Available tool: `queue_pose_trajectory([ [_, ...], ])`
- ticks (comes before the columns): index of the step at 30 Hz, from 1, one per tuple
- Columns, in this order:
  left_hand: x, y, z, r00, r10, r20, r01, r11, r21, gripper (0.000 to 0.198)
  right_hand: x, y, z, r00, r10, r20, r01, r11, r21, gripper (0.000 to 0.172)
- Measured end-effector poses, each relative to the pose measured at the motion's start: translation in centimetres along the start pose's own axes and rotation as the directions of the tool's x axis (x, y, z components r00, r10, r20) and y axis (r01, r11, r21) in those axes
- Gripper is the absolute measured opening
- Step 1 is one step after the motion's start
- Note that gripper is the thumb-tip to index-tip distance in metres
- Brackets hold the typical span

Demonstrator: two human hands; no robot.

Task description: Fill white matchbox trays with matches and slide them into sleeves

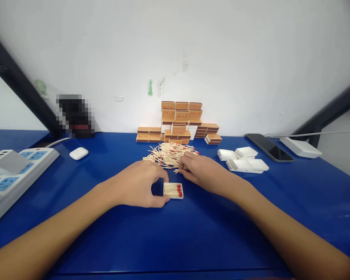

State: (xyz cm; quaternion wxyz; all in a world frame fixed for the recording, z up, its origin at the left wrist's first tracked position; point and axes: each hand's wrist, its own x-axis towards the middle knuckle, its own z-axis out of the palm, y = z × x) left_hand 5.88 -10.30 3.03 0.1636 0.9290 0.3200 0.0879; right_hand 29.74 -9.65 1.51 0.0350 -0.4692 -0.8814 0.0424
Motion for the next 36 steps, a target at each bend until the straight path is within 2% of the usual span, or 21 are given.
queue_pose_trajectory([
  [6,0.1,-0.1,0.1,1.0,-0.009,-0.004,0.009,1.0,0.015,0.023,0.0,0.4,0.3,0.999,-0.037,-0.003,0.038,0.999,0.033,0.013],
  [11,0.2,-0.4,0.3,1.0,-0.003,-0.01,0.003,1.0,0.017,0.025,-0.1,0.2,-0.1,1.0,-0.005,0.018,0.005,1.0,-0.002,0.011],
  [15,0.3,-0.7,0.5,0.999,0.015,-0.03,-0.015,1.0,0.016,0.028,-0.5,0.7,-0.4,1.0,0.017,0.01,-0.017,0.997,0.071,0.011],
  [20,0.3,-0.6,0.6,0.999,0.025,-0.035,-0.025,1.0,0.018,0.028,-1.3,2.2,-0.8,0.997,-0.016,-0.069,0.028,0.983,0.182,0.01],
  [26,0.4,-0.6,0.8,0.999,0.008,-0.043,-0.007,1.0,0.018,0.028,-1.7,3.2,-1.3,0.988,-0.001,-0.156,0.035,0.976,0.215,0.016],
  [30,0.6,-0.6,0.9,0.999,-0.005,-0.049,0.007,1.0,0.03,0.031,-1.9,2.1,-1.4,0.983,-0.036,-0.179,0.091,0.946,0.31,0.011],
  [33,0.6,-0.6,1.0,0.999,-0.003,-0.05,0.005,0.999,0.042,0.031,-2.0,0.4,-1.1,0.988,-0.1,-0.117,0.139,0.911,0.388,0.008],
  [36,0.5,-0.7,1.1,0.999,0.004,-0.047,-0.002,0.999,0.048,0.03,-1.9,-0.9,-0.5,0.992,-0.125,-0.029,0.126,0.907,0.401,0.007],
])
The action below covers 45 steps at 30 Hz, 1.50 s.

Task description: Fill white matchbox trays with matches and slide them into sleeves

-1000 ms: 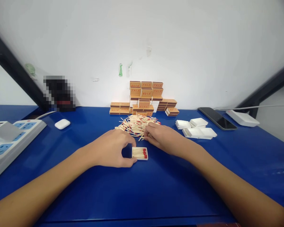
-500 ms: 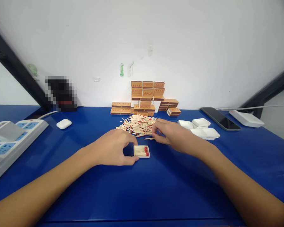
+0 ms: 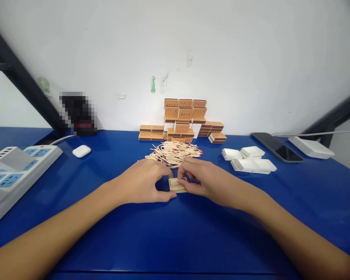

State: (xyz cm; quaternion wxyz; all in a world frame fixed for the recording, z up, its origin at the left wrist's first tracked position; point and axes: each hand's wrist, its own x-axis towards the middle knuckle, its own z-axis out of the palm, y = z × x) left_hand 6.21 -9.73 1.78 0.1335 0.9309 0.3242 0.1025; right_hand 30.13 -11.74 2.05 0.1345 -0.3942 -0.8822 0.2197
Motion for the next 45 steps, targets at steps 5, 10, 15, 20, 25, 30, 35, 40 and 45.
queue_pose_trajectory([
  [5,-0.1,0.0,0.0,1.0,0.0,-0.002,-0.001,1.0,-0.017,0.028,-0.2,-0.2,0.6,0.999,0.009,0.049,-0.005,0.997,-0.071,0.007],
  [10,0.0,0.1,-0.1,1.0,-0.011,0.003,0.011,1.0,-0.014,0.03,-0.6,-0.1,-0.3,1.0,-0.015,-0.008,0.014,0.994,-0.109,0.006],
  [15,0.0,0.1,-0.3,1.0,-0.017,0.009,0.017,1.0,-0.019,0.03,-0.6,-0.1,-0.7,1.0,-0.003,0.03,0.007,0.993,-0.117,0.008],
  [20,-0.1,0.1,-0.2,1.0,0.005,0.005,-0.005,1.0,-0.016,0.03,-0.5,0.0,-0.1,1.0,-0.019,0.002,0.02,0.994,-0.109,0.009],
  [25,-0.1,0.1,-0.2,1.0,-0.015,0.012,0.015,1.0,-0.001,0.031,-0.4,0.1,-0.1,0.999,-0.037,-0.012,0.036,0.995,-0.098,0.009],
  [30,-0.1,0.2,-0.3,1.0,-0.005,-0.001,0.005,1.0,-0.01,0.031,-0.3,0.9,-1.3,0.976,0.004,-0.218,-0.041,0.986,-0.164,0.013],
  [35,-0.1,0.2,-0.1,0.999,0.019,-0.039,-0.019,1.0,0.001,0.029,0.0,1.8,-1.8,0.971,0.062,-0.231,-0.116,0.966,-0.23,0.017],
  [40,-0.1,0.3,0.1,1.0,0.012,-0.01,-0.012,1.0,-0.009,0.031,0.3,2.0,-0.9,0.978,0.075,-0.194,-0.115,0.973,-0.201,0.016],
  [45,-0.1,0.7,0.0,1.0,0.0,0.021,0.001,1.0,-0.03,0.028,0.5,2.3,0.1,0.988,0.092,-0.123,-0.11,0.983,-0.145,0.011],
])
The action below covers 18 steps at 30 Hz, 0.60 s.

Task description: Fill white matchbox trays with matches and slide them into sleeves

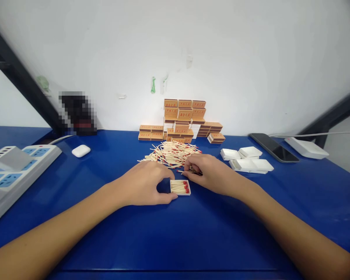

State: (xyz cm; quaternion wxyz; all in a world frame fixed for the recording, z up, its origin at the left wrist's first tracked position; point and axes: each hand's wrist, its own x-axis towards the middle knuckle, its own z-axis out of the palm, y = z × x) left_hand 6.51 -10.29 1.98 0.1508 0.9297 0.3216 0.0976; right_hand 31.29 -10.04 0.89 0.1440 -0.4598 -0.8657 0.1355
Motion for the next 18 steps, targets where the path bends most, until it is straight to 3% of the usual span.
queue_pose_trajectory([
  [3,0.0,0.0,0.1,1.0,0.001,-0.005,-0.001,1.0,0.015,0.03,0.1,0.1,-0.1,1.0,0.0,0.007,0.0,1.0,-0.011,0.013],
  [9,0.1,-0.3,0.6,0.999,-0.005,-0.035,0.007,0.997,0.072,0.045,-0.3,-1.0,-1.3,0.991,0.035,-0.131,-0.033,0.999,0.015,0.012],
  [18,0.0,0.3,1.6,0.996,-0.003,-0.09,0.005,1.0,0.025,0.05,-1.3,-4.3,0.1,0.985,0.169,-0.035,-0.171,0.985,-0.038,0.027],
])
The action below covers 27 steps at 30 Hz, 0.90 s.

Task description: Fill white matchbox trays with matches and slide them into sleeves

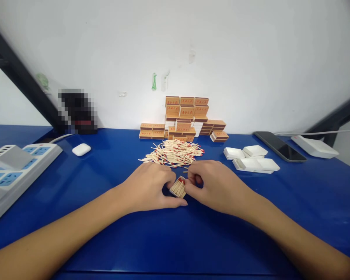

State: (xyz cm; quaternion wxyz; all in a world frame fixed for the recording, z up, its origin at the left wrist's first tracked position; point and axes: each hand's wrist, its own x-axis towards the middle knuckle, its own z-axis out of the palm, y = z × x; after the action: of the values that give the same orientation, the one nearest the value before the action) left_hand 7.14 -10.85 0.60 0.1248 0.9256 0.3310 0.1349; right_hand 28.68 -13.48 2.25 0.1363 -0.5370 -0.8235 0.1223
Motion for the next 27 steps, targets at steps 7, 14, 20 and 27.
queue_pose_trajectory([
  [7,0.0,0.3,0.3,0.999,-0.029,-0.013,0.029,0.999,-0.027,0.052,0.5,0.8,-1.0,1.0,-0.014,-0.014,0.016,0.992,0.126,0.027],
  [14,0.0,0.0,-0.3,0.998,-0.063,0.014,0.062,0.997,0.046,0.046,0.4,4.5,-3.9,0.949,-0.17,0.267,0.14,0.982,0.127,0.011],
  [20,0.2,-0.3,-0.5,0.998,-0.052,0.025,0.05,0.996,0.076,0.039,0.3,4.8,-3.7,0.902,-0.126,0.413,0.059,0.984,0.17,0.016],
  [27,0.1,-0.2,-0.4,0.999,-0.034,0.011,0.034,0.997,0.067,0.035,0.0,3.9,-3.4,0.939,-0.129,0.319,0.078,0.982,0.171,0.018],
])
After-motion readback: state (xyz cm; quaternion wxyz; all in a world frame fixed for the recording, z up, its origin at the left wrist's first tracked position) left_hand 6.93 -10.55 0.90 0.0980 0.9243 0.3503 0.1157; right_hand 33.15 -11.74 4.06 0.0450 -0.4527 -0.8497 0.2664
